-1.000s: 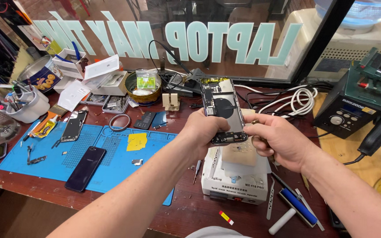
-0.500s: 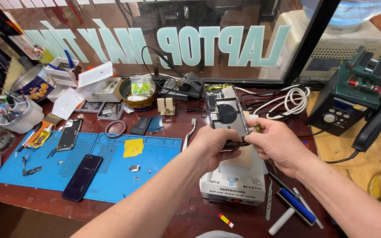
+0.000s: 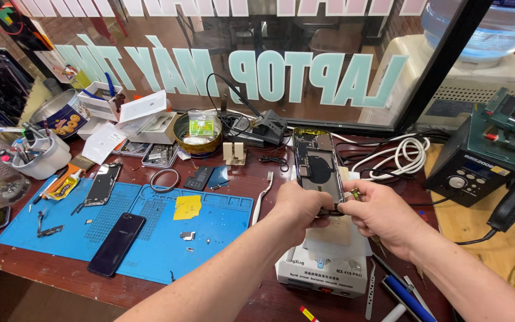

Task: The person disassembles a smartphone, removes a small component, and uses a screwdriver to adjust or remove screws from the device's internal frame. The person then reassembles the phone and secures the components.

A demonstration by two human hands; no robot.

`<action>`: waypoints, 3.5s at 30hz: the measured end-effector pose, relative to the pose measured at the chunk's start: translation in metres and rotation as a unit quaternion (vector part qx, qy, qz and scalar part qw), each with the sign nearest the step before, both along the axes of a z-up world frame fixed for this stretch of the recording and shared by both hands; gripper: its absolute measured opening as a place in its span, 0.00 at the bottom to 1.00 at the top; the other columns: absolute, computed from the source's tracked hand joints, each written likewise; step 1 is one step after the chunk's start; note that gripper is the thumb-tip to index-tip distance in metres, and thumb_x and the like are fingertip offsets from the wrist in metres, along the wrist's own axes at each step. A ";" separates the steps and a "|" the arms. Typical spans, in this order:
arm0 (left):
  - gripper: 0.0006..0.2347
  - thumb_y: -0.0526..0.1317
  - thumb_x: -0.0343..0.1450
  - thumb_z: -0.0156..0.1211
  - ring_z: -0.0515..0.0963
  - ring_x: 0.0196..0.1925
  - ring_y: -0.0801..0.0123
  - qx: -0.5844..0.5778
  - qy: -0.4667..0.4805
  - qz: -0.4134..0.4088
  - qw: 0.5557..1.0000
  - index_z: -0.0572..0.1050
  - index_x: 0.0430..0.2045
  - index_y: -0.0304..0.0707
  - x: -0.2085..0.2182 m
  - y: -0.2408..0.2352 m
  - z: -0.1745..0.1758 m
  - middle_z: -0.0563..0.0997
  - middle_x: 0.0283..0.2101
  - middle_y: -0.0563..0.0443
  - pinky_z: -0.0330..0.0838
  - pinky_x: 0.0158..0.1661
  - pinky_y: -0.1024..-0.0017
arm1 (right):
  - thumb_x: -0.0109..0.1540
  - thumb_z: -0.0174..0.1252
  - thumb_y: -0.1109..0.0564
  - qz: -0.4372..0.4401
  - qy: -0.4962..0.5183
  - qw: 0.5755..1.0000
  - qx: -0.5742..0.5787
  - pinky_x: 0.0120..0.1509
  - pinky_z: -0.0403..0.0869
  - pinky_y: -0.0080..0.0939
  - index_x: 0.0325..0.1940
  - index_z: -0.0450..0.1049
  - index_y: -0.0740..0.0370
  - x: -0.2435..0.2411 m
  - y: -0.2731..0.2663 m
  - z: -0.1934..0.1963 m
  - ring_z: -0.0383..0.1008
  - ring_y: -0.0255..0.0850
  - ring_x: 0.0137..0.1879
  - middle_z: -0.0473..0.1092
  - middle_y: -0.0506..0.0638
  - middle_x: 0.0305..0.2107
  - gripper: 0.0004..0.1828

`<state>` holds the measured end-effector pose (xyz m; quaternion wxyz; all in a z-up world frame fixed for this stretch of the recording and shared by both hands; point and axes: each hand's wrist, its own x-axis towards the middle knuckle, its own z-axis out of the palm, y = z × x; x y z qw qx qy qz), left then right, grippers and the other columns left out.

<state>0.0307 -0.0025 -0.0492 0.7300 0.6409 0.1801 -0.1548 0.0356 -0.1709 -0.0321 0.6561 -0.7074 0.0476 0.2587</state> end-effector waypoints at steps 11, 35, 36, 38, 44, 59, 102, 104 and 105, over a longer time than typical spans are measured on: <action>0.11 0.30 0.61 0.67 0.83 0.33 0.70 0.033 -0.026 -0.036 0.998 0.76 0.34 0.38 0.000 -0.006 0.010 0.84 0.34 0.51 0.77 0.28 0.70 | 0.59 0.55 0.67 -0.039 -0.010 0.999 0.004 0.22 0.50 0.35 0.49 0.72 0.62 -0.005 -0.001 -0.002 0.51 0.29 0.19 0.59 0.41 0.19 0.14; 0.05 0.29 0.62 0.65 0.79 0.30 0.67 -0.125 0.027 -0.032 0.991 0.76 0.27 0.35 -0.001 0.022 -0.008 0.80 0.29 0.49 0.78 0.30 0.71 | 0.65 0.53 0.54 -0.063 -0.007 0.997 0.038 0.23 0.55 0.29 0.57 0.74 0.59 -0.023 -0.018 0.004 0.55 0.28 0.23 0.72 0.47 0.32 0.18; 0.05 0.30 0.62 0.65 0.79 0.30 0.67 -0.125 0.025 -0.036 0.991 0.77 0.28 0.35 -0.001 0.020 -0.008 0.81 0.30 0.50 0.78 0.29 0.71 | 0.65 0.54 0.54 -0.069 -0.004 0.997 0.047 0.23 0.54 0.30 0.57 0.74 0.60 -0.026 -0.016 0.001 0.55 0.28 0.23 0.72 0.46 0.32 0.17; 0.05 0.30 0.62 0.65 0.80 0.31 0.68 -0.127 0.026 -0.038 0.991 0.78 0.28 0.34 -0.011 0.015 -0.011 0.82 0.30 0.50 0.78 0.29 0.72 | 0.65 0.56 0.57 -0.065 -0.009 0.996 0.061 0.23 0.53 0.30 0.57 0.74 0.62 -0.037 -0.014 -0.009 0.54 0.28 0.23 0.68 0.45 0.29 0.16; 0.12 0.35 0.62 0.67 0.81 0.37 0.64 -0.155 0.031 -0.044 0.986 0.76 0.37 0.40 -0.025 0.015 -0.006 0.81 0.37 0.50 0.80 0.41 0.59 | 0.63 0.58 0.62 -0.035 0.001 0.989 0.147 0.23 0.52 0.31 0.57 0.73 0.61 -0.053 -0.021 -0.020 0.51 0.27 0.22 0.61 0.40 0.24 0.17; 0.11 0.40 0.78 0.43 0.81 0.53 0.54 -0.268 0.012 0.077 0.960 0.72 0.46 0.35 -0.022 0.068 -0.042 0.81 0.48 0.40 0.74 0.60 0.54 | 0.64 0.58 0.60 -0.165 -0.021 0.982 0.086 0.23 0.54 0.31 0.49 0.74 0.61 -0.013 -0.033 -0.049 0.56 0.28 0.24 0.63 0.41 0.24 0.10; 0.08 0.39 0.78 0.45 0.79 0.34 0.68 -0.089 0.076 0.001 0.993 0.73 0.43 0.39 -0.011 0.063 -0.058 0.81 0.37 0.51 0.76 0.37 0.67 | 0.62 0.62 0.57 -0.230 -0.009 0.964 -0.132 0.28 0.59 0.34 0.49 0.76 0.63 -0.017 -0.033 -0.057 0.59 0.31 0.27 0.70 0.45 0.29 0.12; 0.09 0.40 0.78 0.45 0.79 0.35 0.69 -0.083 0.071 0.005 0.994 0.73 0.44 0.37 -0.013 0.061 -0.059 0.81 0.37 0.51 0.77 0.38 0.67 | 0.61 0.64 0.59 -0.228 -0.026 0.962 -0.146 0.28 0.59 0.34 0.50 0.77 0.63 -0.019 -0.031 -0.058 0.60 0.31 0.27 0.68 0.45 0.27 0.14; 0.09 0.39 0.78 0.45 0.79 0.34 0.69 -0.079 0.075 0.017 0.994 0.73 0.45 0.39 -0.013 0.059 -0.059 0.81 0.37 0.51 0.77 0.38 0.67 | 0.61 0.64 0.59 -0.230 -0.037 0.962 -0.144 0.28 0.59 0.34 0.50 0.77 0.64 -0.019 -0.032 -0.058 0.60 0.31 0.27 0.68 0.45 0.27 0.14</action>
